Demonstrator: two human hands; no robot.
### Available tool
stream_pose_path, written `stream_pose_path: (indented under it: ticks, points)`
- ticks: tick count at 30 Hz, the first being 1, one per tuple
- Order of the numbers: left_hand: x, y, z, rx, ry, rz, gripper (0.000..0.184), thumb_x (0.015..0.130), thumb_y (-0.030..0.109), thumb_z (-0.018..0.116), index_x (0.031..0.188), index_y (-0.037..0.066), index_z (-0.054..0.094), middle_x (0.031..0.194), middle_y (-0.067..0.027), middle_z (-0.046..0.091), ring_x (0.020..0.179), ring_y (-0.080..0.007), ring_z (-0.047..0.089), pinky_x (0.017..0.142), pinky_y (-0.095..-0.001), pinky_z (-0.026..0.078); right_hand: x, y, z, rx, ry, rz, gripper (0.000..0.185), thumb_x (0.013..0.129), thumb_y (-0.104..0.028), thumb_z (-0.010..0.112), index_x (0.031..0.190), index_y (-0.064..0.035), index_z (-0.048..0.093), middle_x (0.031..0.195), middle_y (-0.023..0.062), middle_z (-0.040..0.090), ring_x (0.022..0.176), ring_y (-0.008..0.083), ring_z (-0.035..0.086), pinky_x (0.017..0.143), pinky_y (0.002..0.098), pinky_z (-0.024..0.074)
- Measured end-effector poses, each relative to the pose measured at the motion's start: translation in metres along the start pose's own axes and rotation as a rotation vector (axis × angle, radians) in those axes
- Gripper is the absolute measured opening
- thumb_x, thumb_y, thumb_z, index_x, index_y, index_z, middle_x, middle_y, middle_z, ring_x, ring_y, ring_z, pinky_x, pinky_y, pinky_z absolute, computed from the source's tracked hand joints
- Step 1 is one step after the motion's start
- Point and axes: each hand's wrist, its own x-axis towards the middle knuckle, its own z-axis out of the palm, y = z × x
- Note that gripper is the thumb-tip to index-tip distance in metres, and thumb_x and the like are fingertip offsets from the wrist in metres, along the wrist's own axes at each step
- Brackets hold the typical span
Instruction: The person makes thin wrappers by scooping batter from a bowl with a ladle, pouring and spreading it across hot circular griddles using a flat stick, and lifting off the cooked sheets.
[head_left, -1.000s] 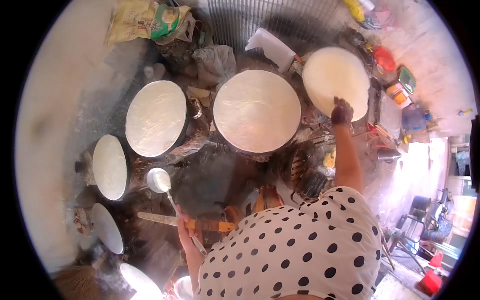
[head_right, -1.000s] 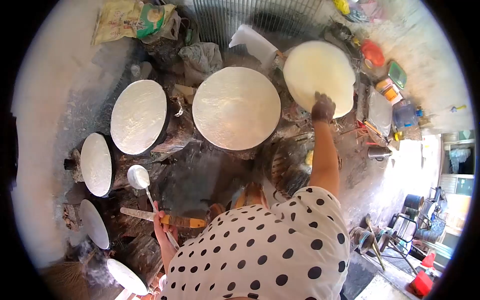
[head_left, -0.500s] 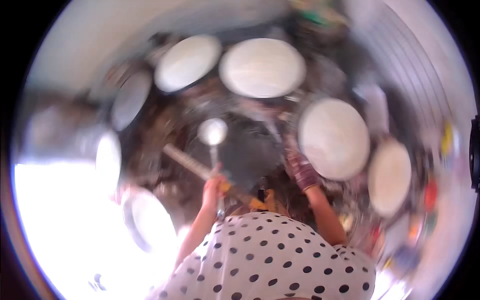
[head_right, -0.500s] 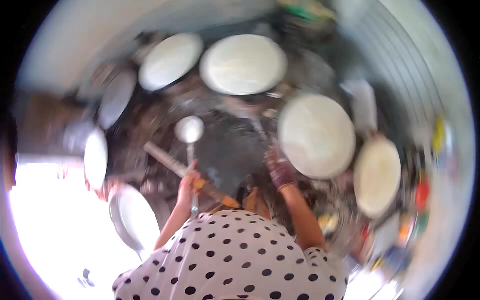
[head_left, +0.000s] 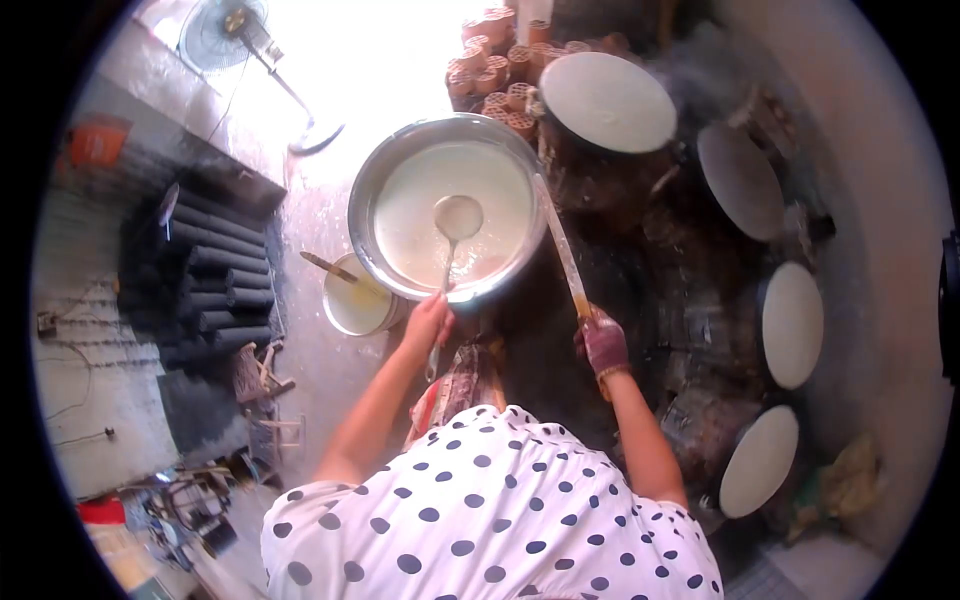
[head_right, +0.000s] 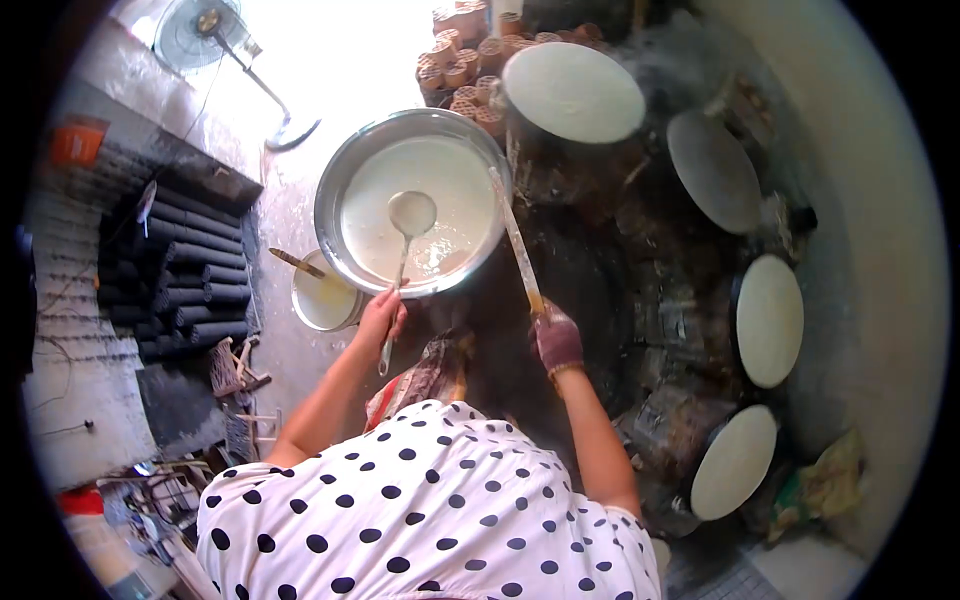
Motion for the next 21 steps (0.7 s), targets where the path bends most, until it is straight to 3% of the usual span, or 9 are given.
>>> stream_pose_path:
  ticks: [4, 7, 10, 12, 14, 16, 18, 19, 21]
  points:
    - [0.157, 0.013, -0.044, 0.109, 0.088, 0.060, 0.020, 0.095, 0.017, 0.045, 0.105, 0.006, 0.058, 0.057, 0.0004, 0.047, 0.039, -0.0104, 0.042, 0.036, -0.0236, 0.034, 0.144, -0.046, 0.053, -0.833, -0.055, -0.236, 0.028, 0.093, -0.024, 0.047, 0.118, -0.0193, 0.058, 0.100, 0.0166, 0.065, 0.091, 0.0388, 0.061, 0.076, 0.0477, 0.0469]
    - [0.270, 0.019, -0.055, 0.089, 0.064, -0.032, 0.018, 0.091, 0.015, 0.047, 0.101, 0.005, 0.059, 0.057, -0.0005, 0.048, 0.040, -0.0132, 0.045, 0.040, -0.0265, 0.039, 0.202, -0.082, 0.087, -1.004, -0.088, -0.132, 0.029, 0.092, -0.023, 0.047, 0.120, -0.0188, 0.056, 0.105, 0.0177, 0.064, 0.096, 0.0375, 0.061, 0.078, 0.0455, 0.0478]
    - [0.325, 0.036, -0.057, 0.420, 0.032, -0.100, 0.025, 0.091, 0.017, 0.047, 0.111, 0.005, 0.057, 0.062, -0.0024, 0.052, 0.045, -0.0116, 0.050, 0.042, -0.0266, 0.042, 0.231, -0.095, 0.101, -1.211, -0.180, -0.012, 0.032, 0.093, -0.021, 0.046, 0.124, -0.0205, 0.054, 0.109, 0.0190, 0.062, 0.101, 0.0368, 0.059, 0.083, 0.0432, 0.0474]
    - [0.338, 0.042, -0.053, 0.736, 0.016, -0.084, 0.027, 0.090, 0.017, 0.048, 0.111, 0.004, 0.058, 0.062, -0.0051, 0.055, 0.047, -0.0144, 0.053, 0.046, -0.0299, 0.046, 0.225, -0.078, 0.095, -1.010, -0.370, -0.154, 0.035, 0.094, -0.020, 0.045, 0.128, -0.0213, 0.052, 0.111, 0.0190, 0.061, 0.104, 0.0358, 0.058, 0.087, 0.0413, 0.0468]
    - [0.354, 0.037, -0.055, 0.775, -0.023, -0.067, 0.028, 0.090, 0.017, 0.048, 0.113, 0.004, 0.058, 0.061, -0.0059, 0.055, 0.047, -0.0152, 0.054, 0.047, -0.0306, 0.047, 0.229, -0.068, 0.092, -0.830, -0.293, -0.214, 0.035, 0.093, -0.019, 0.046, 0.128, -0.0207, 0.053, 0.112, 0.0185, 0.061, 0.105, 0.0347, 0.059, 0.088, 0.0406, 0.0464]
    - [0.364, 0.023, -0.054, 0.813, -0.062, -0.050, 0.029, 0.090, 0.018, 0.048, 0.114, 0.004, 0.058, 0.061, -0.0068, 0.055, 0.047, -0.0160, 0.054, 0.048, -0.0314, 0.048, 0.233, -0.076, 0.097, -1.007, -0.256, 0.107, 0.034, 0.092, -0.022, 0.049, 0.125, -0.0184, 0.056, 0.113, 0.0187, 0.061, 0.105, 0.0340, 0.058, 0.087, 0.0398, 0.0469]
    - [0.362, 0.002, -0.049, 0.863, -0.069, -0.036, 0.030, 0.090, 0.019, 0.049, 0.115, 0.004, 0.057, 0.058, -0.0080, 0.054, 0.046, -0.0168, 0.054, 0.047, -0.0329, 0.048, 0.239, -0.052, 0.096, -0.728, -0.327, 0.218, 0.035, 0.091, -0.021, 0.052, 0.125, -0.0170, 0.056, 0.102, 0.0192, 0.064, 0.097, 0.0309, 0.062, 0.082, 0.0366, 0.0489]
    - [0.352, 0.011, -0.041, 0.709, -0.082, -0.095, 0.024, 0.092, 0.017, 0.047, 0.109, 0.003, 0.057, 0.060, -0.0064, 0.055, 0.045, -0.0153, 0.053, 0.043, -0.0303, 0.045, 0.242, -0.018, 0.090, -0.680, -0.239, 0.030, 0.037, 0.091, -0.016, 0.051, 0.128, -0.0191, 0.055, 0.090, 0.0137, 0.065, 0.077, 0.0242, 0.061, 0.067, 0.0342, 0.0485]
    - [0.364, -0.006, -0.032, 0.426, -0.097, -0.211, 0.020, 0.092, 0.016, 0.047, 0.105, 0.003, 0.056, 0.061, -0.0051, 0.054, 0.044, -0.0140, 0.051, 0.041, -0.0284, 0.043, 0.239, -0.013, 0.096, -0.535, -0.144, 0.136, 0.043, 0.092, -0.011, 0.049, 0.133, -0.0225, 0.051, 0.064, 0.0039, 0.055, 0.044, 0.0110, 0.049, 0.040, 0.0284, 0.0410]
